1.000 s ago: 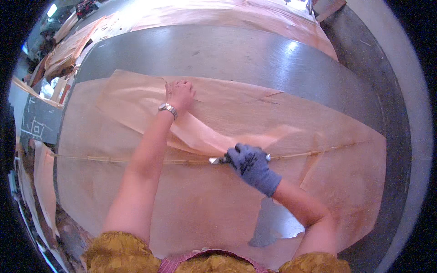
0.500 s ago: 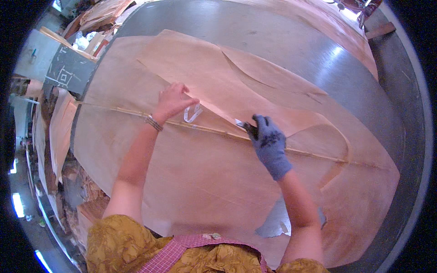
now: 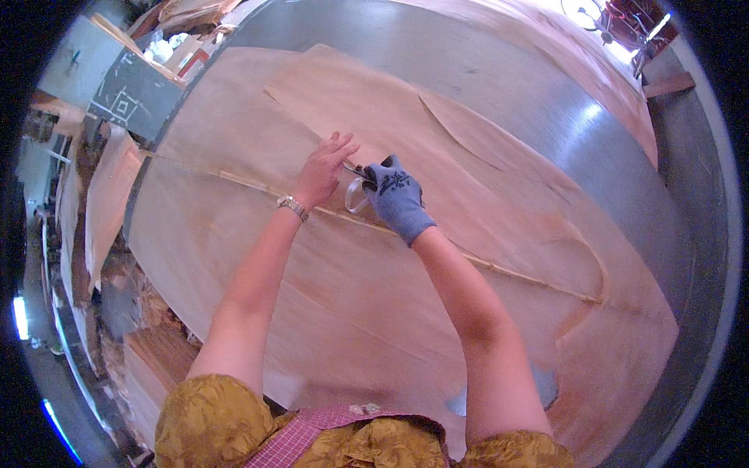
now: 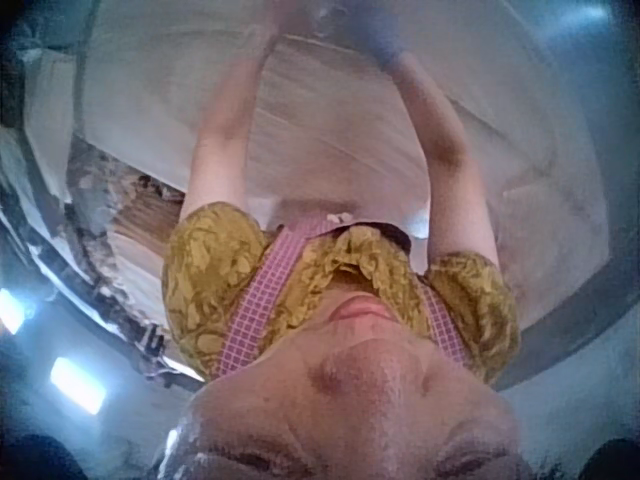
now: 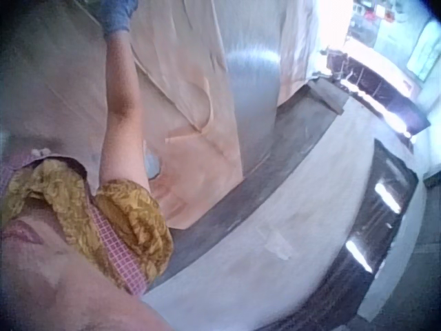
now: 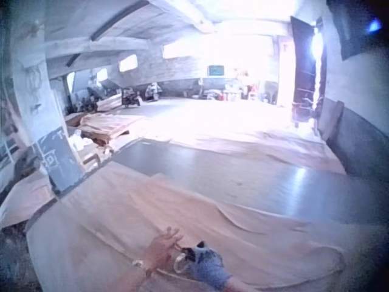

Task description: The person applies adhesive strips to tears in large wood veneer sheets using a small blade to trim the tape and smooths the surface by hand.

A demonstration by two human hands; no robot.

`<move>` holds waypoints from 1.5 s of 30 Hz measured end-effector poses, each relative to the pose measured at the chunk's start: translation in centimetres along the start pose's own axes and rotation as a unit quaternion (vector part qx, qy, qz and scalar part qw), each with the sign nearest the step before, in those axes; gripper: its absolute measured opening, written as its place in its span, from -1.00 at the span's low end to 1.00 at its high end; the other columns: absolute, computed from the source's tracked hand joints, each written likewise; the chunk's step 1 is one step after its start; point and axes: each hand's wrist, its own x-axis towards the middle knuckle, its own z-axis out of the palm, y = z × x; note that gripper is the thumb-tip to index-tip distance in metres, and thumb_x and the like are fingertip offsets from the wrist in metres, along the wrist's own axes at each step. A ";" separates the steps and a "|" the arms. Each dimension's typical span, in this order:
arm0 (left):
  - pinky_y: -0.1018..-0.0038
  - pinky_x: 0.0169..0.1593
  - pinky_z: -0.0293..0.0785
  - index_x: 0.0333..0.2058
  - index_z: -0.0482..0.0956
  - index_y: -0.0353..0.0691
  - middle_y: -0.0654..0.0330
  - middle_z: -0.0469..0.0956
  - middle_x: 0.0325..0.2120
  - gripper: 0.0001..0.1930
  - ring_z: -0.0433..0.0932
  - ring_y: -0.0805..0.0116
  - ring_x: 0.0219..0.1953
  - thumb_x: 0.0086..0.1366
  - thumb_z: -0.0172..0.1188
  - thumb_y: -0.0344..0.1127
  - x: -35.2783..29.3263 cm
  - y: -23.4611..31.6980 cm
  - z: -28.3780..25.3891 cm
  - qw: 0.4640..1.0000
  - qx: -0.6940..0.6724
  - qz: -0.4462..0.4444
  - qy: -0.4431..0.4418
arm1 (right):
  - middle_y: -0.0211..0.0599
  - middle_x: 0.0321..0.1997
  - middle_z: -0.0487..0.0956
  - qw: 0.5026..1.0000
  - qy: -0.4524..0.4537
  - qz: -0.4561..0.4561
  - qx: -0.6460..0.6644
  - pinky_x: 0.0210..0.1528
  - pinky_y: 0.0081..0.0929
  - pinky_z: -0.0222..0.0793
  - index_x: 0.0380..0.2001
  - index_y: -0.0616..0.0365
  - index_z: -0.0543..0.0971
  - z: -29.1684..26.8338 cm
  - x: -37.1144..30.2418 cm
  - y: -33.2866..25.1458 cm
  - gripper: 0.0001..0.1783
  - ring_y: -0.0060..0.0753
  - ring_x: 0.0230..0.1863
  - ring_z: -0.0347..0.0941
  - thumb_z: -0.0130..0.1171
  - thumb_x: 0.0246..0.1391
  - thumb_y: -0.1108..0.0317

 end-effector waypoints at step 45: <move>0.10 0.24 0.14 0.15 0.40 -0.14 0.08 0.42 0.11 -0.20 0.36 0.09 0.17 -0.02 0.44 0.12 1.6 22.1 1.8 0.924 -0.362 0.013 0.124 | -0.28 -0.37 0.65 0.873 0.043 0.263 0.409 -0.73 -0.77 0.08 -0.25 0.17 0.53 -23.7 -13.1 -0.2 -0.77 -0.67 -0.54 0.49 0.16 0.11 0.25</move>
